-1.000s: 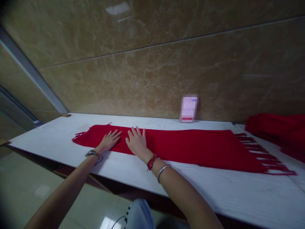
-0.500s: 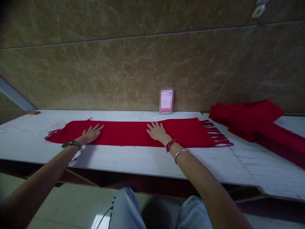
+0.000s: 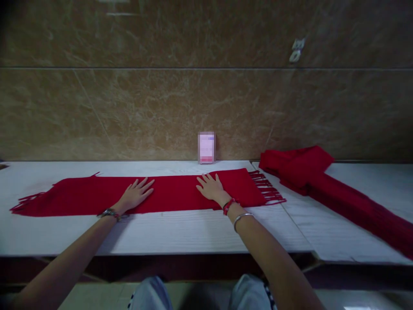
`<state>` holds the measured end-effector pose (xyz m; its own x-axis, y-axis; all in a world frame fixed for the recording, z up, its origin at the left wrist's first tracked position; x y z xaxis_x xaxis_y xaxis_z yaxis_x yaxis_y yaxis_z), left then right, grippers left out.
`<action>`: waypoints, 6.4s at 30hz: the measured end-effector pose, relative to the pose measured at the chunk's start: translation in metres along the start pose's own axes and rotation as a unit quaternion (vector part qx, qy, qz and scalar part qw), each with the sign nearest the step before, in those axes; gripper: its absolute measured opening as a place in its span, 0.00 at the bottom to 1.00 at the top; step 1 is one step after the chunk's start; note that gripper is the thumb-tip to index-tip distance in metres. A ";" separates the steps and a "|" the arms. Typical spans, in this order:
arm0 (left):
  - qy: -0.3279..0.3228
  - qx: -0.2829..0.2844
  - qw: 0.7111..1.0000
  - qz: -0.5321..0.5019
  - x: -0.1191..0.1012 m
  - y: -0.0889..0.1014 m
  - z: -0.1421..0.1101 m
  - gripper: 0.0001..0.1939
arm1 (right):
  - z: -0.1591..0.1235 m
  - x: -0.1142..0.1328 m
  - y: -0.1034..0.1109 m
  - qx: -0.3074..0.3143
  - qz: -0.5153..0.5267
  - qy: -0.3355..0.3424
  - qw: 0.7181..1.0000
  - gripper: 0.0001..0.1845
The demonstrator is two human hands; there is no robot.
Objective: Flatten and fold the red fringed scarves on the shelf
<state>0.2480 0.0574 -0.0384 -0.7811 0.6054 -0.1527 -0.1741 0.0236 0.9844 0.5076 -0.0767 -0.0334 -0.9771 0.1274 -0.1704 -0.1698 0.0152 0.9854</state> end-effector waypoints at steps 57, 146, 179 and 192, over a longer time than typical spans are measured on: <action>-0.270 0.044 0.945 -0.179 -0.102 0.029 -0.017 0.10 | -0.043 0.053 0.047 -0.151 0.140 0.186 0.961 0.19; -0.120 0.214 0.806 -0.538 -0.115 0.061 0.170 0.24 | -0.066 0.067 0.130 -0.178 -0.185 0.078 0.963 0.19; -0.339 0.038 0.917 -0.205 -0.288 0.016 0.045 0.33 | -0.163 -0.169 0.011 -0.126 -0.016 -0.168 0.978 0.24; -0.191 0.030 0.977 -0.093 -0.270 0.000 0.016 0.32 | -0.153 -0.156 0.028 -0.133 -0.066 -0.061 0.987 0.26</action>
<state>0.4678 -0.0934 0.0041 -0.4568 0.8389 -0.2960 -0.2474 0.1999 0.9481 0.6358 -0.2481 0.0202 -0.9240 0.2614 -0.2791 -0.3383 -0.2186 0.9153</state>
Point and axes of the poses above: each hand's wrist, its own z-axis towards the middle knuckle, its own y-axis out of the back of the hand, x = y × z, the point moved 6 cm from there along z, towards the middle knuckle, and after that the axes turned 14 degrees about -z, right-handed, at the moved point
